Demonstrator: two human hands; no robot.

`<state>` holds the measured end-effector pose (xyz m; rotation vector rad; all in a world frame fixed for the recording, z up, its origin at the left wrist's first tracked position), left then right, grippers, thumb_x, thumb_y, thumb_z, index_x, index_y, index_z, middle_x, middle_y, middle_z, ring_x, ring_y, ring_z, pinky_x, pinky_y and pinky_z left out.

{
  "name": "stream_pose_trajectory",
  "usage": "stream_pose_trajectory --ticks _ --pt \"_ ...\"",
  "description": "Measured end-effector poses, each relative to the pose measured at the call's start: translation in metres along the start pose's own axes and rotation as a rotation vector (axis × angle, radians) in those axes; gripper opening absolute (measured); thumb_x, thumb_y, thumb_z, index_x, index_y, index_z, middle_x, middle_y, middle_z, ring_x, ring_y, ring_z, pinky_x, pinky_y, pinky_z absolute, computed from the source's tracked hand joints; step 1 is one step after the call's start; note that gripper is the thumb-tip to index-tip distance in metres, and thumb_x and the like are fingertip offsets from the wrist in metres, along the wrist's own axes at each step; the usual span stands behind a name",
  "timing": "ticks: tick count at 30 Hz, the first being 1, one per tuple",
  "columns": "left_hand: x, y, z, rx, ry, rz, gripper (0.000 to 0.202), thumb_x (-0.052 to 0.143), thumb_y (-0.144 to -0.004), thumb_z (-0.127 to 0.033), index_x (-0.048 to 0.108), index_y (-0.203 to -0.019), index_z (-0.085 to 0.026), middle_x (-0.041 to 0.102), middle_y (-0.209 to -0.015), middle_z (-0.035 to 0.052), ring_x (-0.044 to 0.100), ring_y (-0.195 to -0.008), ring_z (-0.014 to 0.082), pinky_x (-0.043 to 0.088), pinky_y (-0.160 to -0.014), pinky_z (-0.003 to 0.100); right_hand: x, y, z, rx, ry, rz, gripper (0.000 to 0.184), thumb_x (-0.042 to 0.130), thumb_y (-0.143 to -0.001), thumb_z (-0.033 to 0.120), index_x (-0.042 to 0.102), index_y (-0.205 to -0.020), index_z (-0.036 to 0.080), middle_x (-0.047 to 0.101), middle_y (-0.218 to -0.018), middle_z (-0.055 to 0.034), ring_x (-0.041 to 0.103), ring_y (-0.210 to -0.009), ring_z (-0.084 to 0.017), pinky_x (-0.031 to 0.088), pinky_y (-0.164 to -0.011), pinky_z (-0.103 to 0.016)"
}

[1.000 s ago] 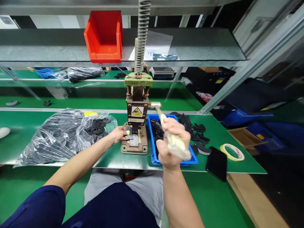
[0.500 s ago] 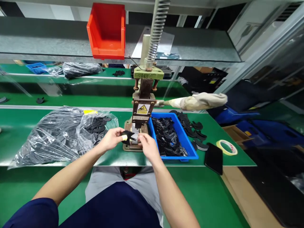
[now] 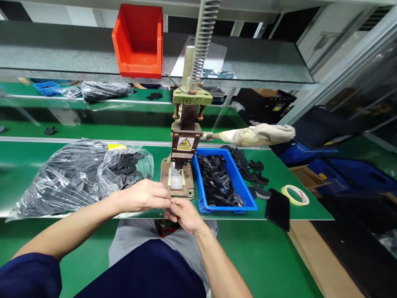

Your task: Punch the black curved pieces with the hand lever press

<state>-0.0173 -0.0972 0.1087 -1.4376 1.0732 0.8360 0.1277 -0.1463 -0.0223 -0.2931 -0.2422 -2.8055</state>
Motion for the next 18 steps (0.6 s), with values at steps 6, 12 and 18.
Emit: stream_pose_trajectory --ticks 6,12,18 --pt "-0.01 -0.002 -0.004 0.004 0.053 -0.029 0.038 0.033 -0.106 -0.027 0.069 -0.108 -0.017 0.071 -0.091 0.01 0.065 -0.084 0.0188 0.052 -0.075 0.028 0.003 0.014 0.006 -0.148 0.121 -0.175 0.035 0.061 -0.09 0.053 0.068 -0.084 0.019 0.062 -0.073 -0.002 0.048 -0.064 -0.012 0.039 -0.058 -0.026" --pt "-0.002 0.009 0.015 -0.112 0.381 -0.324 0.023 0.048 -0.103 -0.028 0.066 -0.112 -0.016 0.071 -0.099 0.0139 0.069 -0.096 0.019 0.056 -0.084 0.028 0.003 0.009 0.008 -0.182 0.154 -0.053 0.048 0.047 -0.095 0.06 0.068 -0.086 0.017 0.068 -0.07 -0.0047 0.053 -0.052 -0.011 0.044 -0.052 -0.027" --pt "0.004 0.018 0.005 -0.095 0.226 -0.225 0.026 0.043 -0.103 -0.022 0.069 -0.106 -0.018 0.072 -0.101 0.0125 0.068 -0.1 0.0191 0.057 -0.088 0.029 -0.015 0.014 0.046 -0.338 0.339 -0.115 0.031 0.062 -0.091 0.044 0.073 -0.114 0.025 0.073 -0.118 -0.0096 0.067 -0.107 -0.02 0.053 -0.098 -0.038"
Point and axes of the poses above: each hand's wrist, its own y-axis away from the middle knuckle, its own x-axis out of the palm, z = x × y, the point moved 4 cm from there along -y, towards the middle knuckle
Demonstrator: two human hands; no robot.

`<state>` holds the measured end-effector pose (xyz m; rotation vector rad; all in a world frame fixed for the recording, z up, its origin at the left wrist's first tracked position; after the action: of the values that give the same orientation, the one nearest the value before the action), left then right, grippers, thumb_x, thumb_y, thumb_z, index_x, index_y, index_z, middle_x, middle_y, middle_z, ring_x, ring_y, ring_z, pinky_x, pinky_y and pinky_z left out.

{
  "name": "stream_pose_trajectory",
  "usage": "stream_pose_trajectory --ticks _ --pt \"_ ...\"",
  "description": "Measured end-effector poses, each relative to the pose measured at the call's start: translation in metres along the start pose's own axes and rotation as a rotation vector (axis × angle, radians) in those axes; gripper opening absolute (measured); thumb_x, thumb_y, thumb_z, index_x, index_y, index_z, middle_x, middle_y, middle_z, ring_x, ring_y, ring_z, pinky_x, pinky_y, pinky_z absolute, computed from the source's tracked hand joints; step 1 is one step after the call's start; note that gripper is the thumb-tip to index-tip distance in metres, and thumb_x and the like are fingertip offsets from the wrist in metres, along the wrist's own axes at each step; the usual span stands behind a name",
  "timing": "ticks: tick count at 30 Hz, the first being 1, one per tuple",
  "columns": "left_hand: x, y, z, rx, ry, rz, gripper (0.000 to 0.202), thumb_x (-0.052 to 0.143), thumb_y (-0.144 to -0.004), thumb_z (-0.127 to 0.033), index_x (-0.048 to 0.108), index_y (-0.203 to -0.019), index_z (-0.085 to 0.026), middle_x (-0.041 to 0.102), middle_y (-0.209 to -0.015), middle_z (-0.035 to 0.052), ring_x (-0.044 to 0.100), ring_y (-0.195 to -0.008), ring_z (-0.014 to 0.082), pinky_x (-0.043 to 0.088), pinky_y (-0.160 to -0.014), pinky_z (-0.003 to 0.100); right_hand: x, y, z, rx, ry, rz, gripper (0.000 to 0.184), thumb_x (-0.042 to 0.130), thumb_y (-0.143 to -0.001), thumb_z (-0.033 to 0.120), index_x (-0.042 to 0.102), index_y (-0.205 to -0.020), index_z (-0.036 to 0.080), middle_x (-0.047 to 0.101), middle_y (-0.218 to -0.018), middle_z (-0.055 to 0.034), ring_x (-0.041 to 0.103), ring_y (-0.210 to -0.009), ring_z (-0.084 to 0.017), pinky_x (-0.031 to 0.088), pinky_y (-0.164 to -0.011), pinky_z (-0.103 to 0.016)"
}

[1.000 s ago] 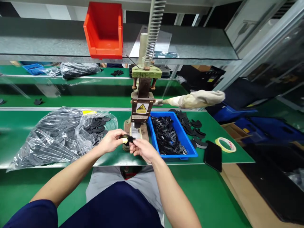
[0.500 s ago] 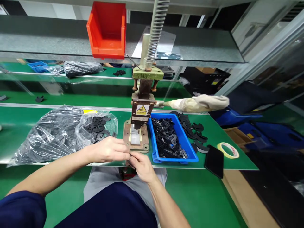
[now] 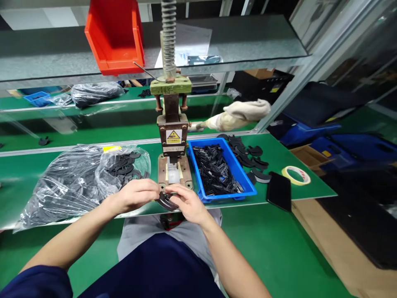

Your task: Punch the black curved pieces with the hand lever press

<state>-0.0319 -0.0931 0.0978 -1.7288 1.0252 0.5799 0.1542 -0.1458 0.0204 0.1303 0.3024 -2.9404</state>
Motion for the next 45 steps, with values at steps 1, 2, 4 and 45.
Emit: stream_pose_trajectory --ticks 1,2,4,45 --pt "0.001 0.0 -0.002 -0.009 -0.02 0.036 0.027 0.043 -0.104 -0.023 0.069 -0.105 -0.019 0.072 -0.102 0.0122 0.068 -0.102 0.0197 0.057 -0.089 0.031 -0.004 -0.001 0.005 -0.033 0.029 0.002 0.03 0.064 -0.09 0.042 0.073 -0.114 0.026 0.073 -0.12 -0.009 0.066 -0.112 -0.021 0.05 -0.103 -0.04" --pt "0.001 0.0 -0.004 -0.016 -0.033 0.065 0.027 0.043 -0.104 -0.023 0.069 -0.105 -0.019 0.072 -0.102 0.0118 0.068 -0.102 0.0202 0.057 -0.09 0.032 -0.007 -0.003 0.01 -0.062 0.055 0.019 0.029 0.064 -0.09 0.04 0.074 -0.114 0.027 0.074 -0.118 -0.0083 0.066 -0.112 -0.021 0.05 -0.104 -0.04" --pt "0.0 -0.001 -0.008 -0.019 -0.053 0.092 0.025 0.044 -0.103 -0.023 0.069 -0.105 -0.02 0.072 -0.101 0.0111 0.068 -0.101 0.02 0.056 -0.089 0.031 -0.009 -0.005 0.017 -0.11 0.101 0.077 0.025 0.066 -0.089 0.037 0.076 -0.109 0.026 0.077 -0.109 -0.0074 0.069 -0.102 -0.02 0.053 -0.098 -0.039" --pt "-0.192 0.204 0.296 -1.55 0.197 -1.6 0.017 0.065 -0.08 0.004 0.058 -0.085 -0.011 0.062 -0.074 0.001 0.065 -0.063 0.0101 0.054 -0.068 0.024 0.013 0.025 -0.092 -0.05 0.639 -0.284 0.02 0.064 -0.086 0.042 0.078 -0.087 0.028 0.079 -0.088 -0.0067 0.077 -0.08 -0.028 0.065 -0.075 -0.037"
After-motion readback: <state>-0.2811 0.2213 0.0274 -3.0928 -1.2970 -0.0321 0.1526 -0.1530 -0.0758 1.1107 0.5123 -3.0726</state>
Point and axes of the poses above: each hand's wrist, its own y-axis away from the middle knuckle, its own x-axis out of the palm, z = x × y, the point moved 4 cm from there along -y, towards the middle knuckle
